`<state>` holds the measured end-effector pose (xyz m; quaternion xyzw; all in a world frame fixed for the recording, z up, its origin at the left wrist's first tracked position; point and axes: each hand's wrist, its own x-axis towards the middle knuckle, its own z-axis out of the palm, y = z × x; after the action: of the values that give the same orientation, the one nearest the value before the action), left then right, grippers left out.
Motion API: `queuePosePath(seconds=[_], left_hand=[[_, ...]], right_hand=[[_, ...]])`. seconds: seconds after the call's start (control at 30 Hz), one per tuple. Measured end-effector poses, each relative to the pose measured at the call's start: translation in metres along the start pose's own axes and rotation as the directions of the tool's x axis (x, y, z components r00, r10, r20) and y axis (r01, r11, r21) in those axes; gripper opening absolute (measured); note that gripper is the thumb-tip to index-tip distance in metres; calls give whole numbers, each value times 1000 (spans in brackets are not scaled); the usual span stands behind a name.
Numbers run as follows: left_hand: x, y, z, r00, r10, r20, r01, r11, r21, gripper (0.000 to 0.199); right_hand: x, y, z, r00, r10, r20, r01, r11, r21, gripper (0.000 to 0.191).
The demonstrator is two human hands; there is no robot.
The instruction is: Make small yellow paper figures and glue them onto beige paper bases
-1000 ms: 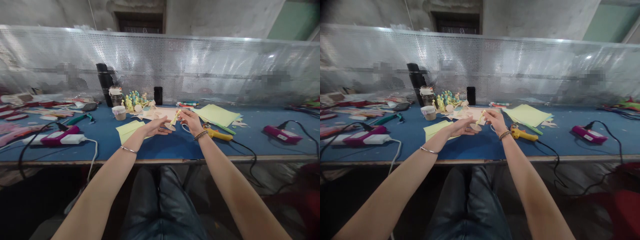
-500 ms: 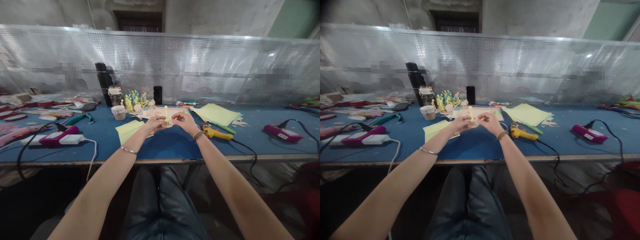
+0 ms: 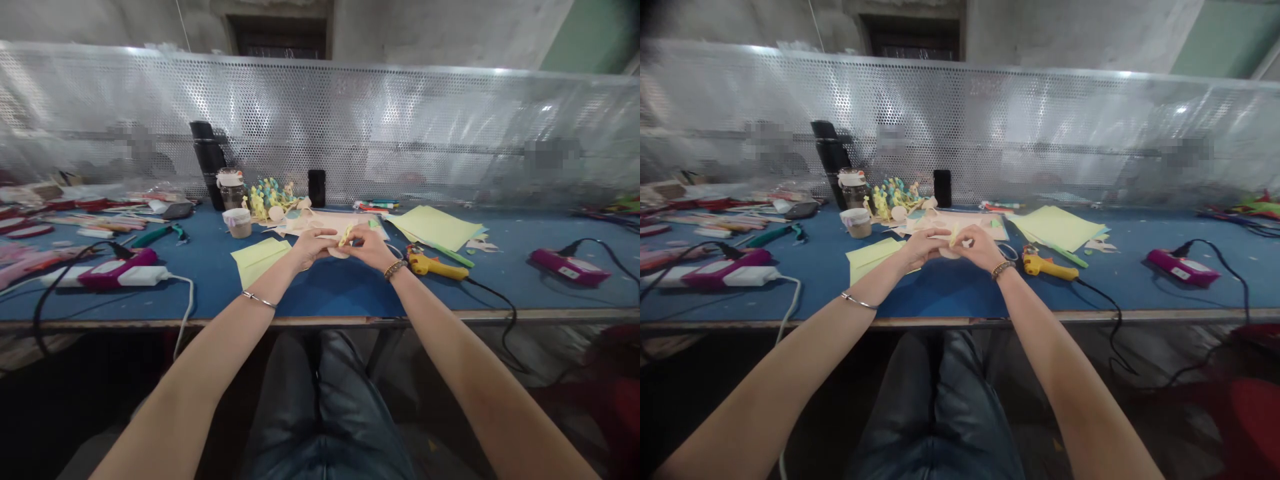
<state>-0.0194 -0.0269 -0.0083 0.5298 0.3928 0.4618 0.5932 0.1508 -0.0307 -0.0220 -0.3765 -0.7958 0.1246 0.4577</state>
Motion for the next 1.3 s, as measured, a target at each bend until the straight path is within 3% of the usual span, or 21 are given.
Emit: queuePosePath(seconds=[0.23,0.47,0.67,1.3], left_hand=[[0,4,-3,1000,2,23,-1,999,-39,26],[-1,2,-1,1000,22,10,-22,1000,-2,40],[1,-1,-1,999,32,7,-33,998,54,40],[-7,3,1,1000,-12,11,12,1000,2,37]], right_hand=[[1,2,-1,998,26,-66,-19,995,96,21],[0,-1,-1,1000,20,-23,-19,998,58,22],[0,-2,-1,1000,-8,-15,8,999,48,13],[-1,0,-2,1000,-24,4,24,1000,-2,8]])
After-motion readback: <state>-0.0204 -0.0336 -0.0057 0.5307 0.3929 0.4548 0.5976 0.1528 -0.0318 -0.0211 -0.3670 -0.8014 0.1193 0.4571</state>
